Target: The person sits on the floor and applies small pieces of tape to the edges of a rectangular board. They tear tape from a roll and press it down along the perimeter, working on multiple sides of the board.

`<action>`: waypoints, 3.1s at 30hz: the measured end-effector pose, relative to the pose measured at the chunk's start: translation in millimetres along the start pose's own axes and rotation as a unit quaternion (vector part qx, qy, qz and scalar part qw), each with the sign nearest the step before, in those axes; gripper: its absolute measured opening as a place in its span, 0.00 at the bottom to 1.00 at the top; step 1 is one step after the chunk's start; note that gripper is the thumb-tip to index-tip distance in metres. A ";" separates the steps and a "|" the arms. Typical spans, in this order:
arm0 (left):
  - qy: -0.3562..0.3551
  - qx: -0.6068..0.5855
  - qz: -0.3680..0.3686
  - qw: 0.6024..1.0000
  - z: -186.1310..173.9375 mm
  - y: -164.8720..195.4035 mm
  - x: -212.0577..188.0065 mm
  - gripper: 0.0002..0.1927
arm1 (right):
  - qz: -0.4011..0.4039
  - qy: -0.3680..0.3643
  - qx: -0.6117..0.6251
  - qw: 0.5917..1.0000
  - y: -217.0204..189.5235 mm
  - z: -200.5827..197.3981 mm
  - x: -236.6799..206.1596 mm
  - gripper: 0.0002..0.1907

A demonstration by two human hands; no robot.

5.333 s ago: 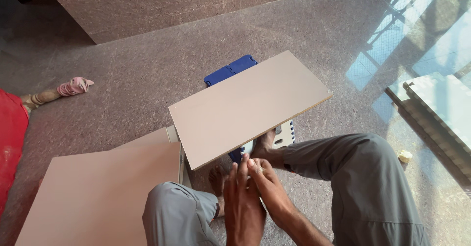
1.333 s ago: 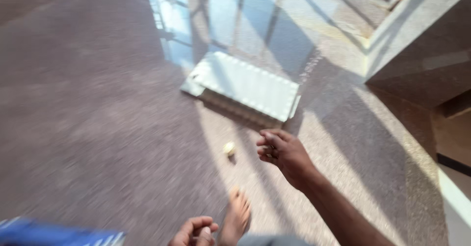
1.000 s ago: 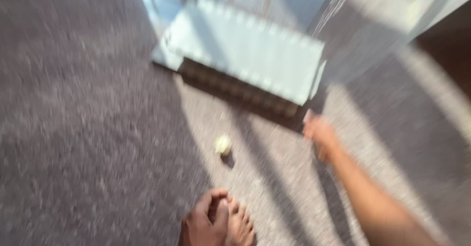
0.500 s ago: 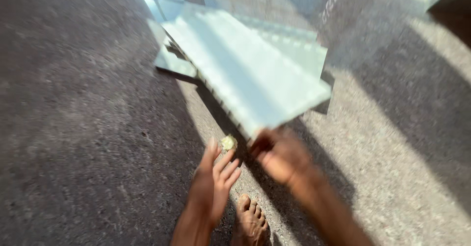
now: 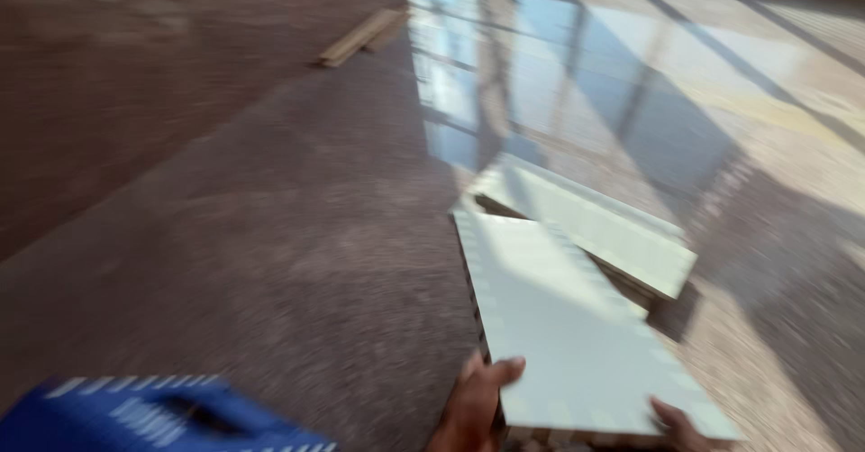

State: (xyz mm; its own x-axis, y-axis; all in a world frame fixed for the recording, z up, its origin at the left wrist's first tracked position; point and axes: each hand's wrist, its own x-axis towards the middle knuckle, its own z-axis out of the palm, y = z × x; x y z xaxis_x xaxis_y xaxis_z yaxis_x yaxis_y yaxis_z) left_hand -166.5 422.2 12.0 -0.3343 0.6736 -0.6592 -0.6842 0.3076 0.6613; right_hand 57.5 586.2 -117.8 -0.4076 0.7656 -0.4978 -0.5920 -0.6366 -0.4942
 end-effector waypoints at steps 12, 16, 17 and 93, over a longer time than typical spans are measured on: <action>0.014 -0.216 0.205 0.954 -240.9 -51.6 -329.2 0.44 | 0.150 -0.097 -0.169 0.969 220.0 176.9 -219.0 0.28; 0.061 -0.169 0.282 0.942 -318.4 -99.0 -391.4 0.44 | 0.253 -0.137 -0.239 0.927 267.2 202.1 -307.3 0.31; 0.070 -0.152 0.296 0.940 -346.0 -111.9 -404.7 0.44 | 0.273 -0.140 -0.250 0.918 285.3 210.4 -328.7 0.31; 0.393 -0.168 0.152 0.891 -395.1 -194.9 -450.0 0.18 | -0.241 -0.432 -0.769 0.405 292.3 160.5 -454.5 0.40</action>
State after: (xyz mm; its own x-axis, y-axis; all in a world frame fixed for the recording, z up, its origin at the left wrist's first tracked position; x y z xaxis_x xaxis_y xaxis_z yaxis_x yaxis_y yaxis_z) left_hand -138.8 -206.3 38.3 -0.7976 -0.0284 -0.6025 -0.5960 -0.1168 0.7945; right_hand -41.9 67.1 78.4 -0.9868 0.1596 0.0269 0.1153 0.8101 -0.5748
